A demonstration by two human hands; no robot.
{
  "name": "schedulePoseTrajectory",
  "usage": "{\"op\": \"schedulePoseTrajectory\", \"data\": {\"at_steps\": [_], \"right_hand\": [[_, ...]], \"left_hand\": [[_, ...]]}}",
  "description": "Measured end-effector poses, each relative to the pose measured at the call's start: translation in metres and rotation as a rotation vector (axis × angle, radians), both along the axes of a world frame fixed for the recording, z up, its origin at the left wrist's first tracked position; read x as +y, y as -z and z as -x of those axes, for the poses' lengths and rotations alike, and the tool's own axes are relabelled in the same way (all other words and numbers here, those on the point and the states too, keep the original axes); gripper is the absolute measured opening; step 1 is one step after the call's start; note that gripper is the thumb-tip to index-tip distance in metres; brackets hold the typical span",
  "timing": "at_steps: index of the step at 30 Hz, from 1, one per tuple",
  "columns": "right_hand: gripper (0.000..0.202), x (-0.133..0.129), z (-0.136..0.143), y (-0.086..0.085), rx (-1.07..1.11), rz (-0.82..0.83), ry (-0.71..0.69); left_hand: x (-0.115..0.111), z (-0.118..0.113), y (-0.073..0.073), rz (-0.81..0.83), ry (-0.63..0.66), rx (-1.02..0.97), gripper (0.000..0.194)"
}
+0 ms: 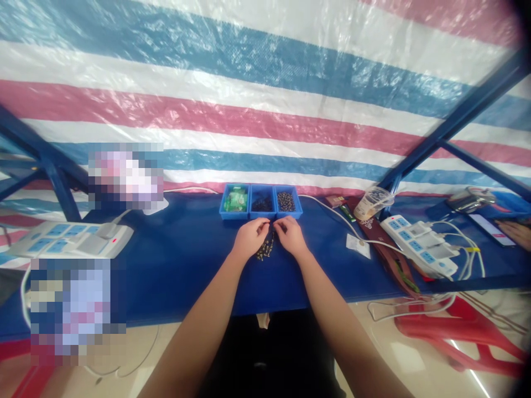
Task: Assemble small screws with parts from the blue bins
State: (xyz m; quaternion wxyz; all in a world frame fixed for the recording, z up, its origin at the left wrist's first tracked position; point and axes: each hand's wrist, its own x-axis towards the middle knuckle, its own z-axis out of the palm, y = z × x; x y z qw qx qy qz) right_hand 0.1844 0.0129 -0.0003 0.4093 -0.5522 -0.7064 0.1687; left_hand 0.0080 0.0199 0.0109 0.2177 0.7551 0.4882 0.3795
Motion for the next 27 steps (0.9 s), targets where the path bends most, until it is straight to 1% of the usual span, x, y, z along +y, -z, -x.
{"op": "schedulePoseTrajectory", "data": {"at_steps": [2,4,6,10,17,22,27], "right_hand": [[0.018,-0.0041,0.002,-0.0058,0.12,0.006,-0.037],[0.021,-0.0077,0.0043,-0.01,0.195,0.047,-0.067],[0.022,-0.0099,0.0062,-0.0119,0.236,0.079,-0.089],[0.022,-0.0108,0.0076,-0.0121,0.304,0.083,-0.085],[0.024,-0.0096,0.0072,-0.0114,0.317,0.06,-0.064],[0.029,-0.0084,0.008,-0.01,0.385,0.098,-0.042],[0.026,-0.007,0.008,-0.0093,0.432,0.117,-0.024]], "left_hand": [[0.0001,-0.0002,-0.0001,-0.005,0.025,-0.002,0.025],[-0.0003,-0.0001,-0.0009,-0.019,0.049,0.002,0.023],[-0.0008,0.0004,-0.0021,-0.027,0.063,-0.002,0.021],[-0.0015,0.0011,-0.0029,-0.016,0.044,-0.021,0.022],[-0.0018,0.0014,-0.0038,0.0,0.064,-0.029,0.02],[-0.0033,0.0019,-0.0064,0.025,0.053,-0.033,0.022],[-0.0044,0.0016,-0.0082,0.064,0.05,-0.044,0.022]]}}
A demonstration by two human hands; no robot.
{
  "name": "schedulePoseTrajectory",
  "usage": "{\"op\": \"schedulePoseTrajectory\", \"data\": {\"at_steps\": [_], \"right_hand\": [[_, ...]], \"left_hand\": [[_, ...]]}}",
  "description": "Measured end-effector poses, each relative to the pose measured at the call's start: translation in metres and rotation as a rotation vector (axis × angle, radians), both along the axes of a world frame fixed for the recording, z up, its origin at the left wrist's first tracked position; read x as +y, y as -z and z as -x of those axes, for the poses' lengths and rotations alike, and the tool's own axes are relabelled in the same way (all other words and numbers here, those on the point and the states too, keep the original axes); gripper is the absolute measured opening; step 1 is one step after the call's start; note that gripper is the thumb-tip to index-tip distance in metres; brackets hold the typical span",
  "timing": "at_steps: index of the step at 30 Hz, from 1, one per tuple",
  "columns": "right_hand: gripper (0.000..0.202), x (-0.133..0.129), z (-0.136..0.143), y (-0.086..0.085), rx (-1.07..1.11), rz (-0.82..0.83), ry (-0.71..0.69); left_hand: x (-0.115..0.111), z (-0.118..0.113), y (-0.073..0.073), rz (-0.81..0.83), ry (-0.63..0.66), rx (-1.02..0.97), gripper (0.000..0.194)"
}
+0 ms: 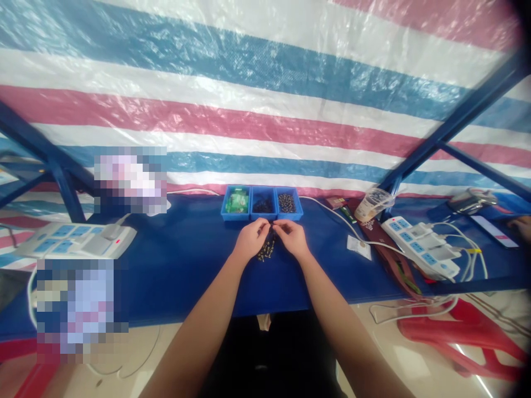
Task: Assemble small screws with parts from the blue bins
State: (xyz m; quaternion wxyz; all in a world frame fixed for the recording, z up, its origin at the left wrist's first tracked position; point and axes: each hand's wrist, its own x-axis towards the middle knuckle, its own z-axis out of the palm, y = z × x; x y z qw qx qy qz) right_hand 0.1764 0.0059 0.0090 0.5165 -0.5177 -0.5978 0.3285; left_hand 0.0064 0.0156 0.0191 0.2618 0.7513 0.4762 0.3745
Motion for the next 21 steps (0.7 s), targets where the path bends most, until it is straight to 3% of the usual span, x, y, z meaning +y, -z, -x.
{"op": "schedulePoseTrajectory", "data": {"at_steps": [21], "right_hand": [[0.035,0.0018,0.0014,0.0021,0.164,0.021,-0.012]], "left_hand": [[-0.0006,-0.0001,-0.0018,-0.006,-0.005,-0.037,0.024]]}}
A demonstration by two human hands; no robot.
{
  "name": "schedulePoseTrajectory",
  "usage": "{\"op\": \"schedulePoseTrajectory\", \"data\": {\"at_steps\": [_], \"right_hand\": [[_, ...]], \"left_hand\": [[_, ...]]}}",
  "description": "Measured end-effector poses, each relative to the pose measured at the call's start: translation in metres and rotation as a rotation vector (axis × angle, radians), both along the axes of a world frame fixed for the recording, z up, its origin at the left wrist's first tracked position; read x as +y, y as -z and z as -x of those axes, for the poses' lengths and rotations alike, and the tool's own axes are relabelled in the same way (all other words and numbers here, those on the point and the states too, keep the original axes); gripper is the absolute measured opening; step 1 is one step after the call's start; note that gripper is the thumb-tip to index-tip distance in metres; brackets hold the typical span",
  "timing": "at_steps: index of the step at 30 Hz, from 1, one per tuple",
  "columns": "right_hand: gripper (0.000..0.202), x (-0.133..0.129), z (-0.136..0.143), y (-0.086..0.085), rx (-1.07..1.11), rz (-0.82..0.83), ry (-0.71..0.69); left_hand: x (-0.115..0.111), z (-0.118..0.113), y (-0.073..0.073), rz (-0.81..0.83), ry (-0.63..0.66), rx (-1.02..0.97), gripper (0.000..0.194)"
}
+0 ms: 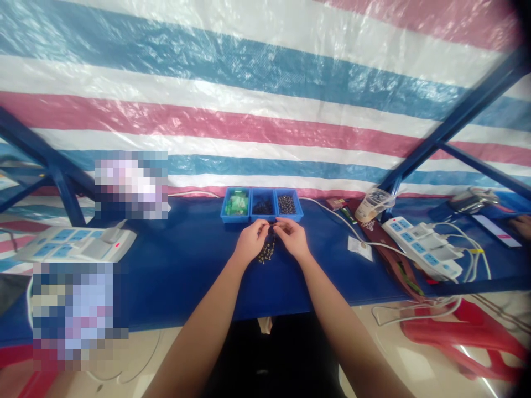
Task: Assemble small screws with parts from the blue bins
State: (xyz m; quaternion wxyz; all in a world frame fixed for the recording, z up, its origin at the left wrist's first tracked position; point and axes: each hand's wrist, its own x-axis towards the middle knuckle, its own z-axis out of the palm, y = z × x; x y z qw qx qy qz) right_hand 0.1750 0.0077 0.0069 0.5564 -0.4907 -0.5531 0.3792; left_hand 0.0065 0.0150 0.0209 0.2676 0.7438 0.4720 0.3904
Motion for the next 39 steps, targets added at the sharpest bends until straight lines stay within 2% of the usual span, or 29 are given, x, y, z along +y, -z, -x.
{"op": "schedulePoseTrajectory", "data": {"at_steps": [5,13,18,31,39], "right_hand": [[0.027,-0.002,-0.0001,-0.0021,-0.074,0.024,0.031],[0.034,-0.0019,0.0017,-0.0056,-0.06,-0.006,0.003],[0.028,-0.0016,0.0006,-0.0031,-0.102,0.013,0.028],[0.031,-0.0041,-0.0009,-0.0041,-0.102,0.015,0.034],[0.029,-0.0033,-0.0018,-0.0027,-0.1,0.025,0.057]], "left_hand": [[-0.0001,0.0004,0.0012,0.018,-0.007,0.003,0.025],[-0.0007,0.0006,-0.0011,0.032,-0.014,0.008,0.025],[-0.0007,-0.0002,0.0003,0.025,-0.015,0.018,0.024],[-0.0006,-0.0007,-0.0007,0.012,0.02,0.039,0.025],[0.0004,-0.0029,0.0041,-0.001,-0.016,0.032,0.024]]}}
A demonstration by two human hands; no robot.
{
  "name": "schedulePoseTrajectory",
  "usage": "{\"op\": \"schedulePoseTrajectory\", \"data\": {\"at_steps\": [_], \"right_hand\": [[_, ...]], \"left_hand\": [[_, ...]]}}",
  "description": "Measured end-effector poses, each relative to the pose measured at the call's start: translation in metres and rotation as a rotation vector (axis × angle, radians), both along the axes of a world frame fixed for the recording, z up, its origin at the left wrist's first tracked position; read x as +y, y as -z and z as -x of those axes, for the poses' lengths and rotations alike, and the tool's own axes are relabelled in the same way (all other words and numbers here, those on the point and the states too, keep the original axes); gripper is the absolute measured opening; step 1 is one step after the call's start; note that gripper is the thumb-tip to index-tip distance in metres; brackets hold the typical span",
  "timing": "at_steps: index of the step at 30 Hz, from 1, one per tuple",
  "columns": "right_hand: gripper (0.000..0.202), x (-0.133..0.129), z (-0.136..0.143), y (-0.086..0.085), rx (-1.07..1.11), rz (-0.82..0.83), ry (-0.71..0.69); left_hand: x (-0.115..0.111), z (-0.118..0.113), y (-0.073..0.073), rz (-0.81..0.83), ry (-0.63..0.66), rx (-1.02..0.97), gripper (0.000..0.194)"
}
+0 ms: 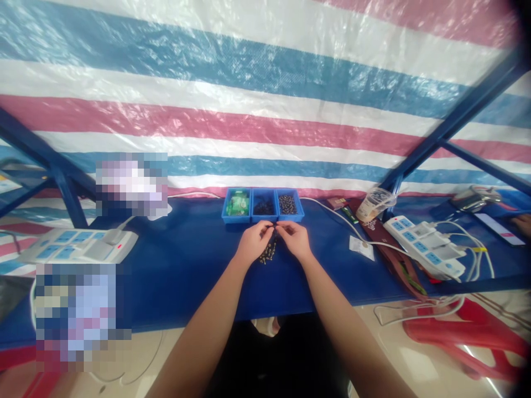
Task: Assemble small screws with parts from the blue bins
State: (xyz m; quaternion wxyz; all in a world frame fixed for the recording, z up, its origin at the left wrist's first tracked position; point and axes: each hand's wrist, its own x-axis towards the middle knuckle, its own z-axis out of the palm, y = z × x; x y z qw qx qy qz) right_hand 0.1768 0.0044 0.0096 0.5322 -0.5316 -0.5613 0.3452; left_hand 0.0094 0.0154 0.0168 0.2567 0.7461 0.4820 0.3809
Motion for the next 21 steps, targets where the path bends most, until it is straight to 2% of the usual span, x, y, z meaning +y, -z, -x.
{"op": "schedulePoseTrajectory", "data": {"at_steps": [21], "right_hand": [[0.029,-0.0001,0.0009,-0.0011,-0.011,-0.001,-0.016]], "left_hand": [[-0.0002,0.0007,-0.0042,-0.003,-0.008,-0.013,0.024]]}}
